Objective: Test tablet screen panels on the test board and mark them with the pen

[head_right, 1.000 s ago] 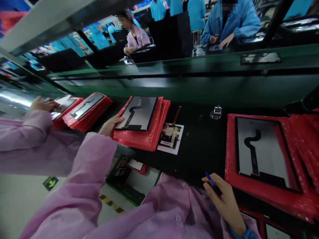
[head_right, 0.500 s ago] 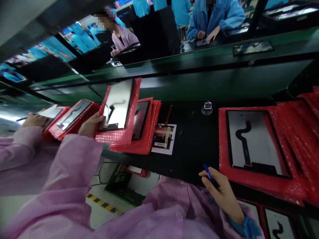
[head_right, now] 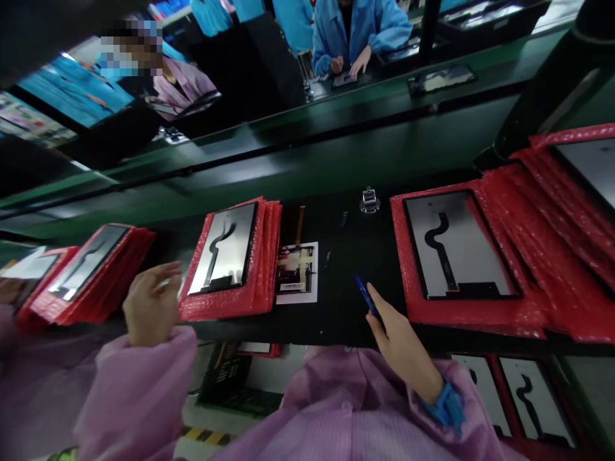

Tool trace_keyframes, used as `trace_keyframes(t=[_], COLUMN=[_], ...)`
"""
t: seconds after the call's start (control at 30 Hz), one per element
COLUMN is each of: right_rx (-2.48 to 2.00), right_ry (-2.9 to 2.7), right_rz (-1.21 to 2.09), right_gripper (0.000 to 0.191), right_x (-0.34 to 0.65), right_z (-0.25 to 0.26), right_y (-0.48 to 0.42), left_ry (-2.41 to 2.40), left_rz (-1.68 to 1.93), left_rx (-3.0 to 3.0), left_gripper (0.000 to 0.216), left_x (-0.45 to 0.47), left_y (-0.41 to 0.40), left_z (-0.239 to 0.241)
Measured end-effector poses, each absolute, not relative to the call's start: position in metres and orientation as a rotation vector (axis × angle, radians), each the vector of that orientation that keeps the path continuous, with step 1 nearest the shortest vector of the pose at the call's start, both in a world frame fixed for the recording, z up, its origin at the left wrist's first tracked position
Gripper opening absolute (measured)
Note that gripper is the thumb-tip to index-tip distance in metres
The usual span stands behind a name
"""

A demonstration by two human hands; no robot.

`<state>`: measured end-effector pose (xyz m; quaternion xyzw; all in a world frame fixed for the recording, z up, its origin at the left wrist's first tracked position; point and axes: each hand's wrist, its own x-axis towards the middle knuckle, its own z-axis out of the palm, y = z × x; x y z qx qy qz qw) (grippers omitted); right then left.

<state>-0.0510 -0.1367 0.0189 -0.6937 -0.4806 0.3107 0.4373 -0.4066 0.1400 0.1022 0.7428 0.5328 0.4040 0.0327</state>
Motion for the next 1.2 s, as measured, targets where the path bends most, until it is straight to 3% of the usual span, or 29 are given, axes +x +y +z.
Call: trace_keyframes(t=[0.1,0.3,0.5,0.67,0.83,1.0,1.2], right_rx=[-1.788,-1.904,-2.277,-2.438,-2.278,-2.111,-1.943], right_ry=[-1.309,-1.378,-1.296,-1.106,-1.043,-1.151,-1.433], right_rz=[0.444,0.084,-0.200,-0.262,-0.283,-0.370,-0.432], right_gripper=[0.048,0.055,0.038,0.016,0.017,0.014,0.025], right_x=[-0.065,-0.069,-0.061,-0.046,-0.037,-0.042,-0.061], right_z=[0.024,0.034,0.030,0.019,0.015,0.024,0.036], right_y=[-0.102,-0.064,-0.133,-0.177,-0.182,-0.194,-0.208], left_ry=[1.156,0.282,0.303,0.270,0.482,0.605,0.618], left_rz=[1.299,0.922,0.739,0.635,0.420,0.249,0.331], left_rx=[2.630,2.878,2.698,2.465,1.888,1.132,1.046], left_gripper=[0.019,0.034,0.038,0.033,0.027,0.062,0.054], left_x=[-0.362,-0.268,-0.226,-0.208,-0.180,-0.133,-0.100], left_y=[0.085,0.004,-0.019,-0.040,-0.057,-0.064,-0.072], left_z=[0.090,0.047,0.012,0.012,0.020,0.024,0.023])
